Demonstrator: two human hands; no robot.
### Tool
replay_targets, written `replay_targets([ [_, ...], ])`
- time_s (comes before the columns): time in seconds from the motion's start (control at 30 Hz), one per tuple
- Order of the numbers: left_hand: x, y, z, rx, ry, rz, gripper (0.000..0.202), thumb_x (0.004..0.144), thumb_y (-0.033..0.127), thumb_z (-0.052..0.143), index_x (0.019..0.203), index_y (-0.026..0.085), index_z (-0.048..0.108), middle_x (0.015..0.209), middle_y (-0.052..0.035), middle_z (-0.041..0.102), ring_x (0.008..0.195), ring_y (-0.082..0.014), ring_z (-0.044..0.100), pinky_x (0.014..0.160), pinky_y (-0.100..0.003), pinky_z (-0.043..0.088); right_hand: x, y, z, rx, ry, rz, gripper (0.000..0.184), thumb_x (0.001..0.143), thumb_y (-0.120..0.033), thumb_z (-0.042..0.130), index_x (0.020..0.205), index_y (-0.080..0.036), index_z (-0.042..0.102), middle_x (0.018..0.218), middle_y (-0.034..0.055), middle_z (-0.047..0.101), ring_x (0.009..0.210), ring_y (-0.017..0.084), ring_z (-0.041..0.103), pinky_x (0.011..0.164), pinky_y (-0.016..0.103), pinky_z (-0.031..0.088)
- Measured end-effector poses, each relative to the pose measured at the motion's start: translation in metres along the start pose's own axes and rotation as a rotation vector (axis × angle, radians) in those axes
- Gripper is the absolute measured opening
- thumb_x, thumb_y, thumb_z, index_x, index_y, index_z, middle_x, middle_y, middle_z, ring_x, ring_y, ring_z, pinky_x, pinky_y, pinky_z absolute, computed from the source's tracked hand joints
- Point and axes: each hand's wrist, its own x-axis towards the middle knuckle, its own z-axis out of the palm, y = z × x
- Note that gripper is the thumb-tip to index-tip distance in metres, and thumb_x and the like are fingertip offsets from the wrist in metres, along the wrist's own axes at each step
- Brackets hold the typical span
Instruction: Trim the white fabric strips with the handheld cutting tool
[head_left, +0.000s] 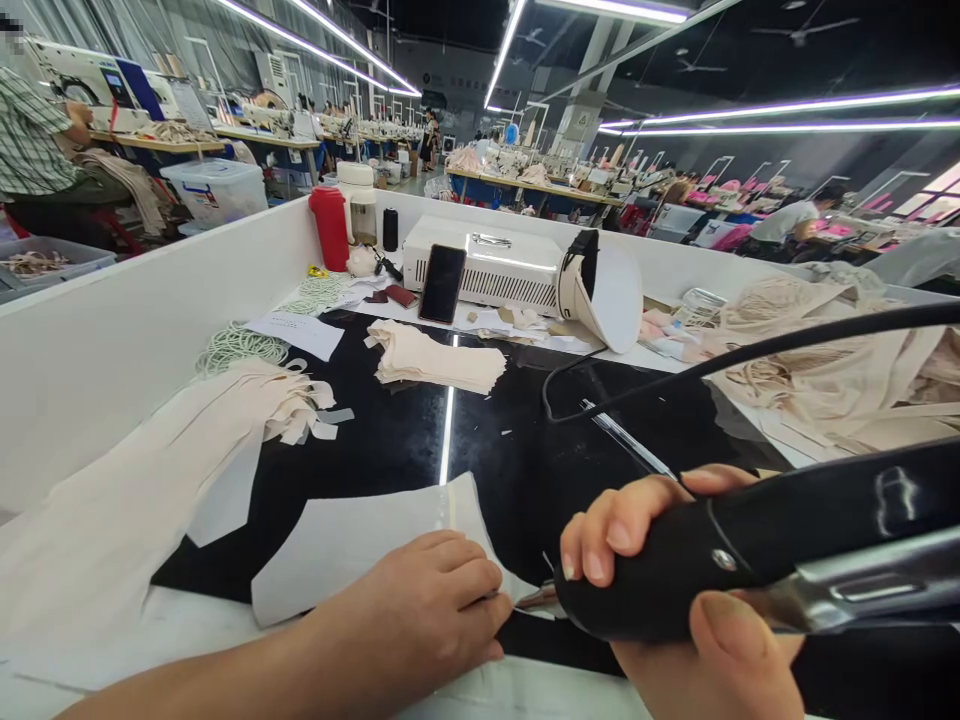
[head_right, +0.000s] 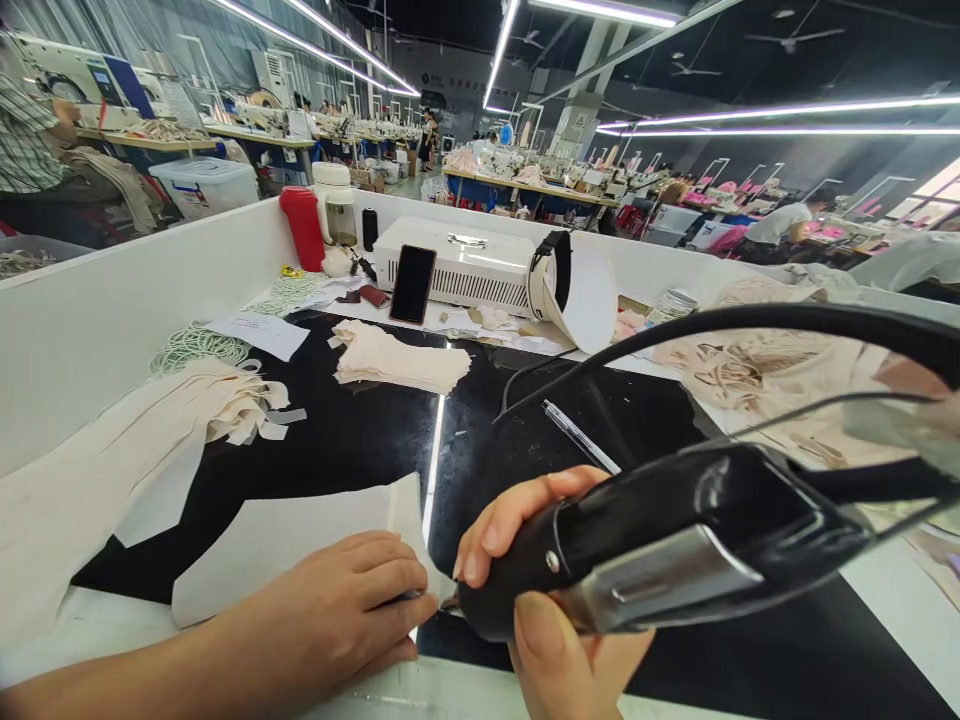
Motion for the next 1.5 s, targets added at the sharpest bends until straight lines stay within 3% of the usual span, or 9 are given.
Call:
replay_targets([
  [0.3,0.001,-0.001,-0.001,0.034,0.001,0.010,0.020,0.104,0.029,0.070,0.116,0.013,0.066,0.102,-0.0046,0.068,0.100,-0.0210,0.067,0.099,-0.036,0.057,0.004,-0.007,-0.008,-0.004,-0.047,0.038,0.038,0.084,-0.038,0.087,0.113,-0.029,0.064,0.074,-0.0030,0.068,0.053,0.016,0.063,0.047,0.031,0.058],
  [0.43,0.001,-0.003,-0.001,0.043,-0.017,0.025,0.018,0.103,0.028,0.072,0.110,0.013,0.066,0.099,-0.0045,0.067,0.098,-0.0213,0.067,0.097,-0.036,0.058,0.003,-0.007,-0.012,-0.020,-0.006,0.011,0.038,0.083,-0.039,0.087,0.111,-0.028,0.065,0.072,-0.0029,0.068,0.051,0.015,0.061,0.046,0.031,0.058],
  [0.57,0.000,-0.003,0.000,0.041,-0.018,0.010,0.017,0.105,0.029,0.069,0.111,0.013,0.066,0.101,-0.0044,0.067,0.099,-0.0212,0.066,0.098,-0.036,0.058,0.002,-0.004,-0.011,-0.024,0.039,-0.006,0.038,0.082,-0.040,0.087,0.111,-0.028,0.065,0.071,-0.0037,0.067,0.050,0.014,0.060,0.045,0.029,0.057],
  [0.87,0.002,-0.004,-0.008,-0.049,0.038,-0.011,0.013,0.107,0.024,0.066,0.114,0.013,0.066,0.102,-0.0059,0.069,0.102,-0.0200,0.068,0.101,-0.033,0.057,0.003,-0.007,-0.009,-0.069,-0.021,0.005,0.035,0.084,-0.039,0.086,0.111,-0.029,0.065,0.072,-0.0032,0.067,0.051,0.016,0.061,0.045,0.032,0.058],
  [1.03,0.000,-0.016,-0.021,-0.088,0.080,-0.131,0.014,0.111,0.019,0.055,0.110,0.014,0.068,0.108,-0.0077,0.072,0.104,-0.0194,0.069,0.097,-0.031,0.058,0.010,-0.002,-0.016,-0.072,0.020,-0.033,0.039,0.082,-0.040,0.087,0.111,-0.027,0.064,0.072,-0.0034,0.067,0.051,0.015,0.061,0.045,0.030,0.057],
  [1.2,-0.007,-0.031,-0.019,-0.089,0.042,-0.166,0.025,0.113,0.015,0.047,0.106,0.016,0.071,0.100,-0.0055,0.071,0.096,-0.0192,0.068,0.090,-0.032,0.058,0.030,0.012,-0.030,-0.082,0.061,-0.065,0.038,0.081,-0.034,0.088,0.109,-0.027,0.063,0.074,-0.0042,0.068,0.053,0.016,0.063,0.047,0.030,0.057],
  [1.33,-0.012,-0.024,-0.021,-0.126,-0.041,-0.311,0.019,0.107,0.011,0.056,0.097,0.018,0.071,0.100,-0.0023,0.069,0.089,-0.0168,0.067,0.082,-0.027,0.055,0.044,0.026,-0.030,-0.074,0.073,-0.076,0.035,0.084,-0.032,0.085,0.110,-0.027,0.061,0.077,-0.0050,0.068,0.055,0.015,0.064,0.050,0.031,0.057],
  [1.5,-0.018,-0.013,-0.038,-0.165,-0.176,-0.448,0.022,0.102,0.008,0.060,0.084,0.020,0.066,0.086,0.0031,0.064,0.068,-0.0109,0.064,0.063,-0.024,0.046,0.047,0.037,-0.020,-0.045,0.008,-0.055,0.034,0.089,-0.031,0.081,0.114,-0.027,0.058,0.081,-0.0057,0.068,0.057,0.015,0.064,0.055,0.033,0.057],
])
